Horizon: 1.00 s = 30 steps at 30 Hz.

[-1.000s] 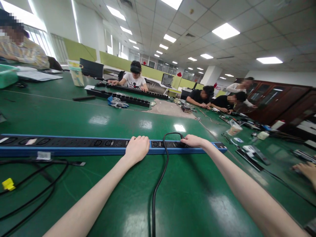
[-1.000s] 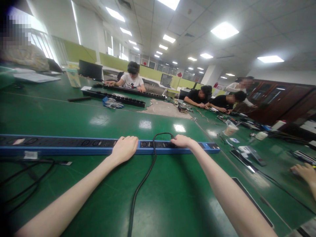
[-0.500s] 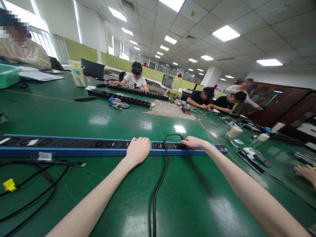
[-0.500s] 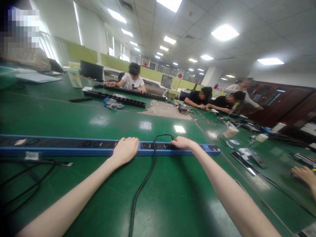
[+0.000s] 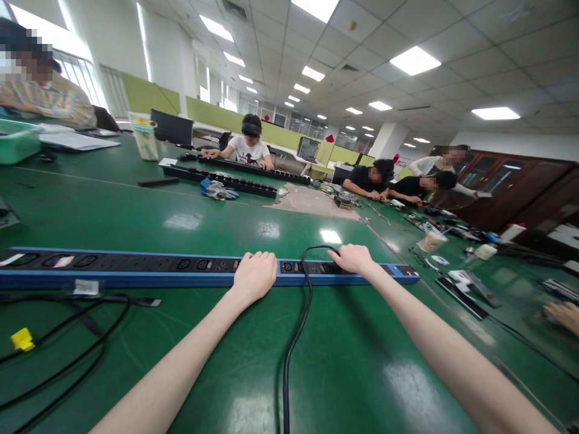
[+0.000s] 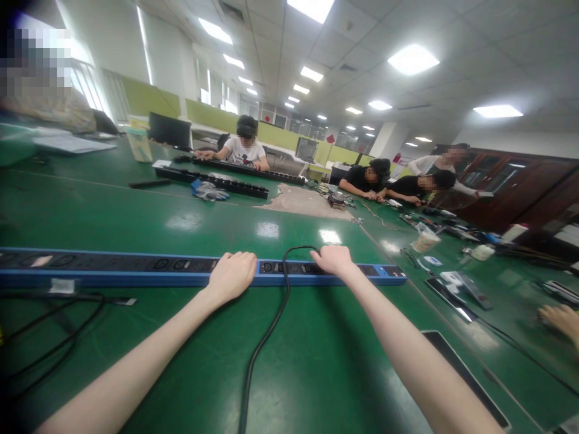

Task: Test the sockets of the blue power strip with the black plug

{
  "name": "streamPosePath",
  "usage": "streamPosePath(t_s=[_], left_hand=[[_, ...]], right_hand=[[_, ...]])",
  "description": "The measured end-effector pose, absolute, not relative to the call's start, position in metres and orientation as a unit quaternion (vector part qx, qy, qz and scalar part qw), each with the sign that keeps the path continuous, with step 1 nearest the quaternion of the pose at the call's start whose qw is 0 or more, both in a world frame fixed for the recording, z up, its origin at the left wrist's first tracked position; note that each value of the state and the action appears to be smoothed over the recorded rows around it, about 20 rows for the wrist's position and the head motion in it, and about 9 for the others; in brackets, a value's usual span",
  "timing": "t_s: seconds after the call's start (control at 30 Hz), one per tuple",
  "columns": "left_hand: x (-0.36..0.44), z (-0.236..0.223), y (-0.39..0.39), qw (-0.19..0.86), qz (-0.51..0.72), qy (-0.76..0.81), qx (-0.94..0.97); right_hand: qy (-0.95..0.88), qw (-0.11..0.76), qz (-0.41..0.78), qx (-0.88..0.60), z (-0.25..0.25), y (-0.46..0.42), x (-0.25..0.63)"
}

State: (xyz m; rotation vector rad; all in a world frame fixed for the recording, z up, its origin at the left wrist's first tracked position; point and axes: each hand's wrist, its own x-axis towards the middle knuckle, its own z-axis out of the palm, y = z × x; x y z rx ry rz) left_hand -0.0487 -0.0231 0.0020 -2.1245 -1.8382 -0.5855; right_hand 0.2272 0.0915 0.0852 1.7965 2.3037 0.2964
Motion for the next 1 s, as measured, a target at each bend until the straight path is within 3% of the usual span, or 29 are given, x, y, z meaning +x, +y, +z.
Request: streamPosePath(t_s=[0.37,1.0], left_hand=[[-0.047,0.0,-0.022,0.126,-0.216,-0.641,-0.726],[-0.048,-0.001,-0.022,0.123,-0.214,-0.642,-0.726]], right_hand=[[0.768,0.052,0.15,0.621,0.074,0.071,0.215],[0.75,0.054,0.155,0.641,0.081,0.051,0.208]])
